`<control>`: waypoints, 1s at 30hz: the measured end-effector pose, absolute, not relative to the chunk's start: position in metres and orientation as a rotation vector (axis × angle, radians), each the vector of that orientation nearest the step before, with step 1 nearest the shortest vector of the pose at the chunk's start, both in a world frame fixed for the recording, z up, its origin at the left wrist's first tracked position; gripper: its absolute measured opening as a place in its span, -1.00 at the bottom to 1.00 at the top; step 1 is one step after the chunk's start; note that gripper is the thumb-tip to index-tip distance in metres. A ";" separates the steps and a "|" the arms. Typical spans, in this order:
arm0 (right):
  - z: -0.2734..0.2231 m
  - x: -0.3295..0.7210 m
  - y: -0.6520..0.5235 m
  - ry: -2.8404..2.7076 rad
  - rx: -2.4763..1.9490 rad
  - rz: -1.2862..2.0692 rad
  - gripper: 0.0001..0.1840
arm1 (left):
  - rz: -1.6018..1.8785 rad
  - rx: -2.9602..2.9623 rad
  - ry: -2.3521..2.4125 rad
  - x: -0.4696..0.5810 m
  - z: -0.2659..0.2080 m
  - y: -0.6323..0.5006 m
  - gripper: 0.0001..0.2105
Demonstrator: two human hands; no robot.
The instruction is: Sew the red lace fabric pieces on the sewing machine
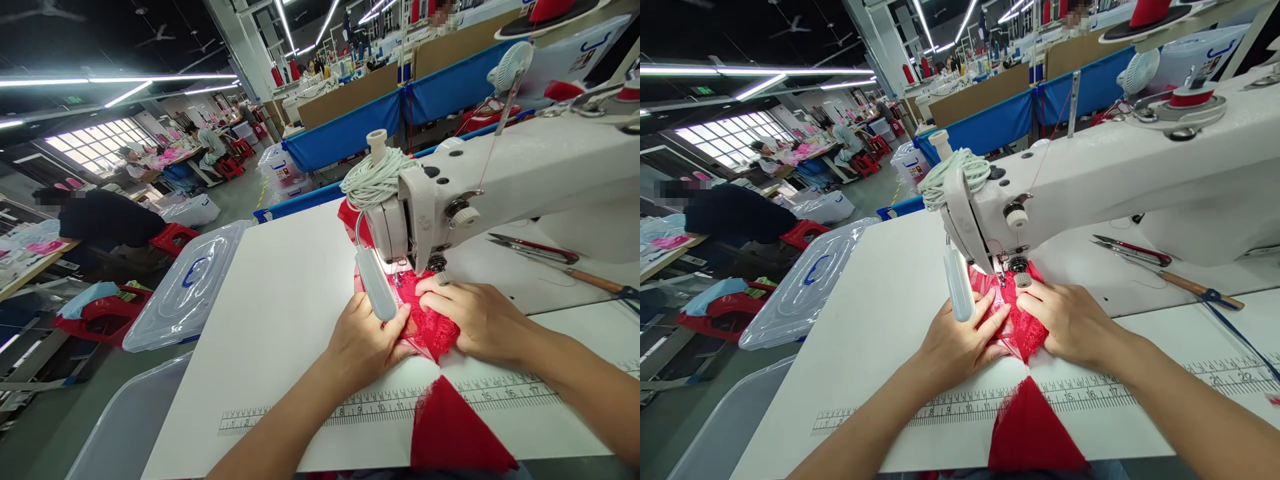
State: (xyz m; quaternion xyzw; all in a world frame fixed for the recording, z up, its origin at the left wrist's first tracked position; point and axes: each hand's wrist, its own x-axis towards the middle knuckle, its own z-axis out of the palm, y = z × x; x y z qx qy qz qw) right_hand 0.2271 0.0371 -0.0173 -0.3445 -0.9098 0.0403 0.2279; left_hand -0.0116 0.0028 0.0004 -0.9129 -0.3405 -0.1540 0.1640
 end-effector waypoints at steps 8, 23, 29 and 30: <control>-0.021 0.231 0.040 -2.475 -0.801 0.052 -0.48 | -0.395 -2.607 -0.974 -0.008 0.002 0.000 -0.48; -0.014 0.227 0.043 -2.482 -0.790 -0.004 -0.62 | -0.439 -2.543 -0.989 -0.004 0.004 -0.003 -0.38; -0.020 0.229 0.043 -2.473 -0.757 -0.007 -0.50 | -0.436 -2.553 -0.973 -0.004 0.007 -0.002 -0.37; -0.021 0.229 0.043 -2.472 -0.763 -0.011 -0.49 | -0.443 -2.558 -0.969 -0.005 0.007 -0.002 -0.37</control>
